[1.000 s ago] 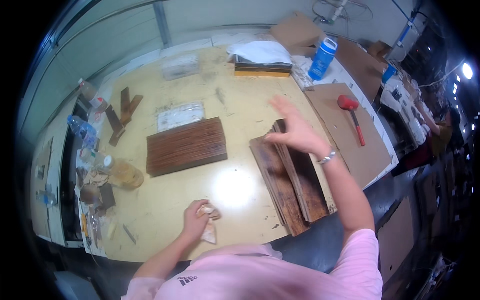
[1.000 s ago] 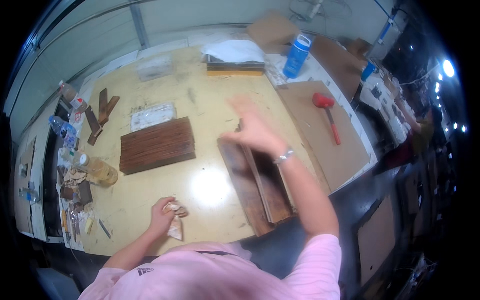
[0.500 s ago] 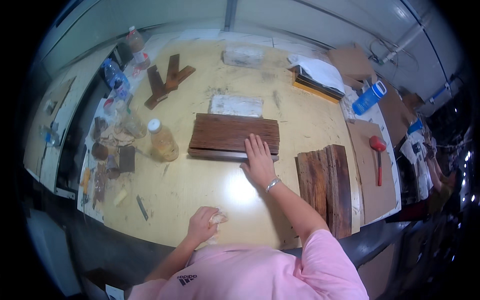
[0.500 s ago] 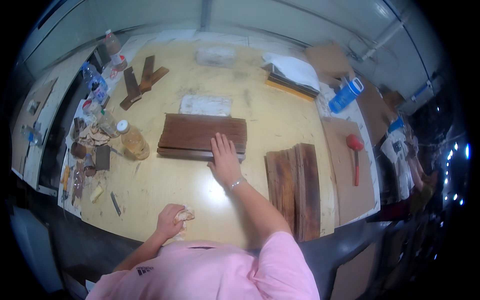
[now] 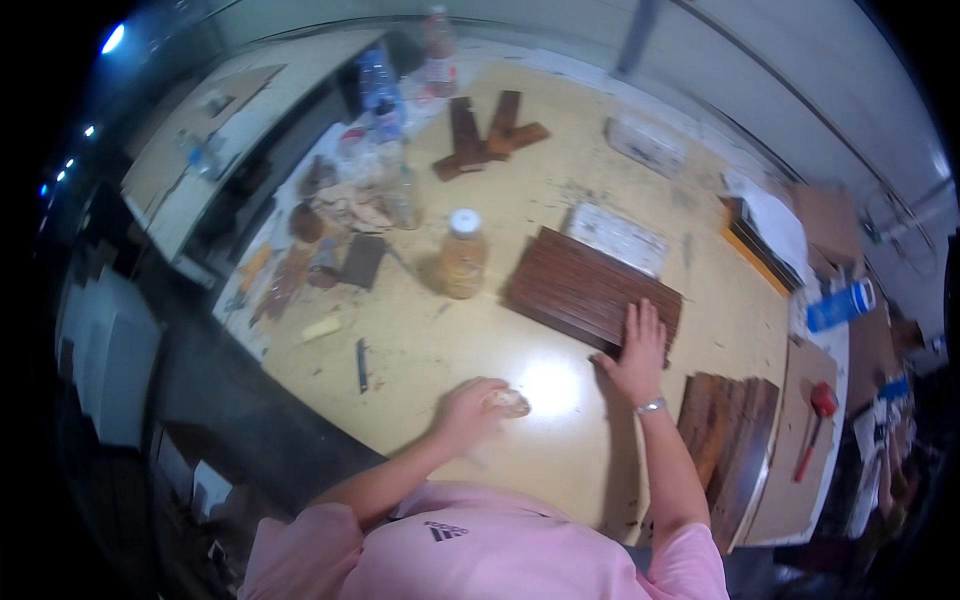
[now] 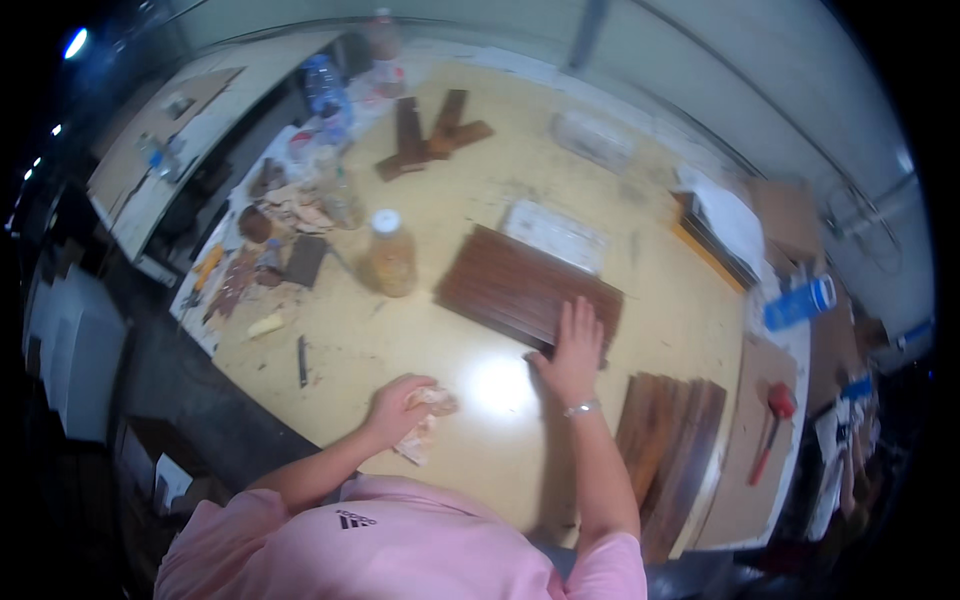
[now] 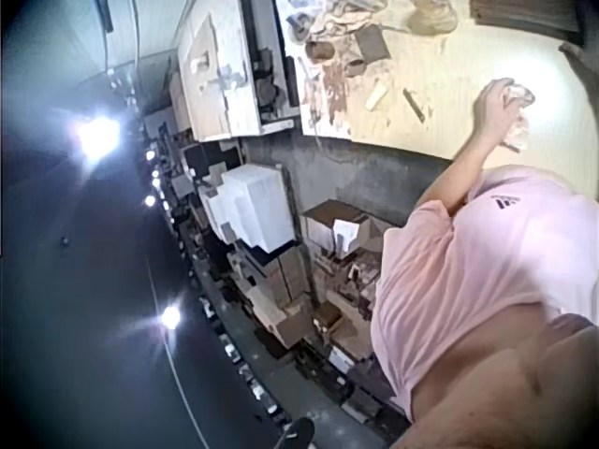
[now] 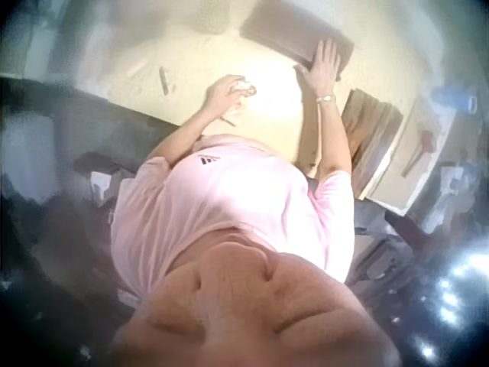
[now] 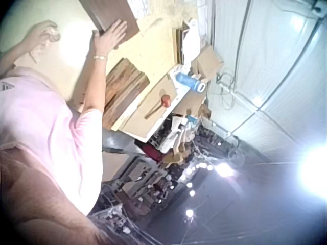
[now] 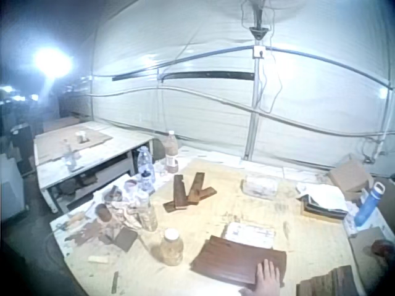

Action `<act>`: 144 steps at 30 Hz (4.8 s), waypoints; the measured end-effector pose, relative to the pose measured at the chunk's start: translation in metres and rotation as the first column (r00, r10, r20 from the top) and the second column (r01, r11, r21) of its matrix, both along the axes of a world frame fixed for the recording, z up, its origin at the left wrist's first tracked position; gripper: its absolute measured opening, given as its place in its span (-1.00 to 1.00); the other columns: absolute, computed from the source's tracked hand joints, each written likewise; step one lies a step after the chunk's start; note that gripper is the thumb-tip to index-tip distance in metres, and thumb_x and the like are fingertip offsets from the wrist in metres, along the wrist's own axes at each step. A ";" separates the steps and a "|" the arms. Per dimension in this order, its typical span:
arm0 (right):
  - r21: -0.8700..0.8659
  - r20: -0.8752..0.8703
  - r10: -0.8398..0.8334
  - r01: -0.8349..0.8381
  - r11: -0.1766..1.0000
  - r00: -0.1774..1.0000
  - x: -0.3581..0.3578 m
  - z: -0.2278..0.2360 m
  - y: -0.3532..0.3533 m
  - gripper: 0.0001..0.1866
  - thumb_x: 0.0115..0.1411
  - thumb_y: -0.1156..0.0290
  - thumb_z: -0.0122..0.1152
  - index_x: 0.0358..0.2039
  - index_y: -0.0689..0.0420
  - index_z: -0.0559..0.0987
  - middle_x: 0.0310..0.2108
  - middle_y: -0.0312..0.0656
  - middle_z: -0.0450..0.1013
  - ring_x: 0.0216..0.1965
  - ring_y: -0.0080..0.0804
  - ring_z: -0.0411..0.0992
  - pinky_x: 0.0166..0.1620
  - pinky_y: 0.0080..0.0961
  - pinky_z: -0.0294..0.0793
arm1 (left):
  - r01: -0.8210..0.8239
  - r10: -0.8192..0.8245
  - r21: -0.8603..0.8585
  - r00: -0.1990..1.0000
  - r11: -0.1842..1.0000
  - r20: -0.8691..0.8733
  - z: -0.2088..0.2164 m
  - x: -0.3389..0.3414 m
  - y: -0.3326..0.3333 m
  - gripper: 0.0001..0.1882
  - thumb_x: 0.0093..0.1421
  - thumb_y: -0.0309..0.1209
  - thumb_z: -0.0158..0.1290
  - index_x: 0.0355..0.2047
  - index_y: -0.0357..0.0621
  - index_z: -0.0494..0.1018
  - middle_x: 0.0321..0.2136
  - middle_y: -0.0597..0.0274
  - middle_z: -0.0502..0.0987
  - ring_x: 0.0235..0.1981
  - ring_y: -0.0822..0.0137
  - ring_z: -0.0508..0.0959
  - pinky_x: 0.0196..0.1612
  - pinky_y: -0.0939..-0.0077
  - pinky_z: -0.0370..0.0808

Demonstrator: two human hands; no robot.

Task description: The person polishes wood pieces by hand using a cloth and applying a liquid finish, wiping each side of several boards and then stacking them together.

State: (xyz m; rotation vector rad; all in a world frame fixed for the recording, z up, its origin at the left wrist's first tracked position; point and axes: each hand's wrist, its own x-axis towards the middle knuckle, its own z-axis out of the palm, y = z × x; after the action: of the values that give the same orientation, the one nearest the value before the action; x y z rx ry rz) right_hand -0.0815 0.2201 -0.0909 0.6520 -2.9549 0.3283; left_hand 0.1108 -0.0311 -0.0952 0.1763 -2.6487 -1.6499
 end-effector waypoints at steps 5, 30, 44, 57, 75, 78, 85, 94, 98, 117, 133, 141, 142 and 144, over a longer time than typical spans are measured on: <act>0.037 0.028 0.016 -0.017 0.999 0.999 -0.017 0.001 -0.002 0.24 -0.19 0.10 0.57 0.40 0.22 0.04 0.46 0.05 -0.10 0.47 -0.01 -0.14 0.44 -0.01 -0.14 | -0.125 0.033 -0.272 0.947 0.954 -0.319 0.007 -0.007 -0.097 -0.66 0.10 -0.42 0.22 -0.08 -0.20 0.58 -0.14 0.03 0.63 -0.10 0.10 0.61 0.01 0.31 0.51; 0.182 0.082 -0.024 0.009 0.983 0.996 -0.014 0.013 -0.008 0.27 -0.21 0.04 0.57 0.38 0.29 0.03 0.43 0.14 -0.09 0.46 0.08 -0.14 0.41 0.06 -0.11 | -0.571 0.817 -0.788 0.554 0.231 -0.162 -0.027 0.033 -0.476 -0.59 0.21 -0.35 0.12 0.06 -0.18 0.44 -0.18 -0.13 0.57 -0.08 -0.13 0.56 -0.09 0.02 0.50; 0.021 0.039 0.030 -0.031 0.999 0.999 -0.027 0.000 -0.001 0.07 0.07 -0.20 0.25 0.39 0.22 0.08 0.45 0.12 -0.12 0.47 0.05 -0.17 0.44 0.02 -0.17 | -0.376 0.250 -0.435 0.914 0.818 -0.319 0.140 0.052 -0.208 -0.51 0.13 -0.54 0.13 0.10 -0.26 0.36 -0.10 -0.01 0.53 -0.06 0.11 0.54 0.05 0.30 0.44; 0.020 0.015 0.007 -0.007 1.000 1.000 -0.024 -0.013 -0.009 -0.03 0.22 -0.27 0.03 0.40 0.19 0.09 0.46 0.04 -0.11 0.48 -0.03 -0.18 0.44 -0.02 -0.17 | 0.306 -0.114 -0.626 0.938 0.717 0.329 0.070 -0.041 0.030 -0.57 0.27 -0.08 0.06 -0.06 -0.17 0.37 -0.39 -0.10 0.62 -0.34 -0.08 0.64 -0.21 0.02 0.53; 0.022 0.035 0.008 -0.009 1.000 0.999 -0.024 -0.013 -0.008 -0.02 0.22 -0.27 0.02 0.41 0.19 0.07 0.47 0.06 -0.15 0.49 -0.02 -0.21 0.45 0.00 -0.21 | 0.239 0.001 -0.731 0.950 0.639 0.311 0.075 -0.015 0.016 -0.50 0.26 -0.05 0.07 0.05 -0.13 0.37 -0.39 -0.07 0.62 -0.35 -0.09 0.64 -0.24 0.05 0.52; -0.039 -0.018 0.026 -0.027 0.999 0.999 -0.023 -0.010 -0.006 -0.08 0.22 -0.21 0.07 0.39 0.18 0.13 0.45 0.09 -0.12 0.47 0.01 -0.17 0.43 0.00 -0.17 | 0.154 0.073 -0.713 0.958 0.684 0.277 0.074 -0.011 0.012 -0.48 0.25 -0.07 0.08 0.09 -0.12 0.36 -0.40 -0.07 0.63 -0.35 -0.08 0.64 -0.25 0.07 0.52; -0.295 -0.230 -0.009 -0.061 0.954 0.973 0.023 0.002 -0.005 -0.65 0.00 0.36 0.31 -0.19 0.17 0.47 -0.14 0.00 0.36 -0.06 -0.02 0.32 0.03 -0.08 0.28 | -0.052 0.278 -0.750 0.944 0.659 0.178 0.052 0.030 -0.058 -0.50 0.25 -0.10 0.10 0.07 -0.13 0.36 -0.42 -0.08 0.62 -0.35 -0.10 0.63 -0.27 0.01 0.51; -0.198 -0.331 0.043 -0.114 0.973 0.942 0.035 -0.016 0.003 -0.60 -0.06 0.46 0.35 -0.17 0.19 0.49 -0.16 -0.03 0.38 -0.11 -0.01 0.34 -0.07 -0.13 0.37 | -0.106 0.314 -0.880 0.948 0.462 0.050 0.036 0.055 -0.176 -0.51 0.20 -0.07 0.15 -0.02 -0.13 0.35 -0.39 0.01 0.61 -0.33 -0.02 0.63 -0.31 0.11 0.53; -0.130 -0.349 0.034 -0.084 0.988 0.936 0.033 -0.021 -0.006 -0.61 -0.08 0.49 0.35 -0.18 0.17 0.49 -0.20 -0.04 0.36 -0.14 -0.02 0.34 -0.11 -0.14 0.37 | -0.064 0.253 -0.854 0.964 0.516 0.080 0.013 0.036 -0.189 -0.46 0.18 -0.04 0.17 -0.01 -0.14 0.34 -0.34 0.04 0.60 -0.31 -0.02 0.63 -0.29 0.11 0.53; -0.569 0.673 -0.041 0.553 0.609 0.738 0.114 0.006 0.018 -0.91 0.18 0.48 0.20 -0.35 0.23 0.53 -0.55 -0.18 0.46 -0.48 -0.49 0.36 -0.33 -0.44 0.38 | -0.013 -0.144 -0.618 0.969 0.786 -0.203 -0.038 -0.002 -0.036 -0.67 0.11 -0.33 0.13 -0.09 -0.02 0.56 -0.01 0.14 0.53 0.05 0.07 0.45 0.14 0.12 0.36; -0.564 0.431 -0.300 0.514 0.646 0.851 0.204 0.061 0.011 -0.86 0.27 0.56 0.10 -0.19 0.30 0.56 -0.52 -0.18 0.52 -0.48 -0.57 0.40 -0.36 -0.57 0.39 | -0.066 0.132 0.220 0.946 0.973 -0.297 0.097 -0.072 -0.016 -0.70 0.20 -0.51 0.02 -0.05 -0.07 0.56 -0.04 0.11 0.60 0.03 0.17 0.55 0.14 0.27 0.43; -0.534 0.409 -0.266 0.466 0.705 0.873 0.229 0.081 0.018 -0.83 0.19 0.44 0.18 -0.22 0.17 0.63 -0.43 0.07 0.57 -0.39 -0.02 0.58 -0.28 -0.30 0.51 | 0.022 -0.075 -0.117 0.883 0.993 -0.464 0.038 -0.071 -0.010 -0.66 0.14 -0.61 -0.03 -0.08 -0.15 0.57 -0.16 0.14 0.62 -0.10 0.17 0.61 0.01 0.31 0.52; -0.554 0.352 -0.247 0.413 0.723 0.903 0.235 0.081 0.023 -0.83 0.18 0.48 0.18 -0.22 0.19 0.62 -0.47 0.05 0.56 -0.44 -0.11 0.57 -0.32 -0.34 0.49 | -0.095 0.116 0.162 0.986 0.982 -0.123 0.049 -0.077 -0.027 -0.69 0.15 -0.65 0.01 -0.08 -0.23 0.55 -0.22 0.14 0.61 -0.22 0.32 0.60 -0.15 0.45 0.57; -0.610 0.300 -0.262 0.396 0.686 0.917 0.237 0.085 0.024 -0.84 0.18 0.50 0.17 -0.22 0.19 0.62 -0.49 0.02 0.55 -0.47 -0.15 0.55 -0.34 -0.36 0.49 | -0.098 0.138 0.279 0.982 0.955 -0.127 0.058 -0.072 -0.037 -0.66 0.13 -0.64 0.07 -0.05 -0.23 0.54 -0.23 0.17 0.59 -0.25 0.39 0.58 -0.17 0.51 0.56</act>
State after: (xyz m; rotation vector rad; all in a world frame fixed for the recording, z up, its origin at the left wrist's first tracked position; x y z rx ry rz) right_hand 0.1557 0.2441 -0.0055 -0.0210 -2.7166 1.3781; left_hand 0.0386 -0.0684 -0.0370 0.2048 -2.2528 -1.9000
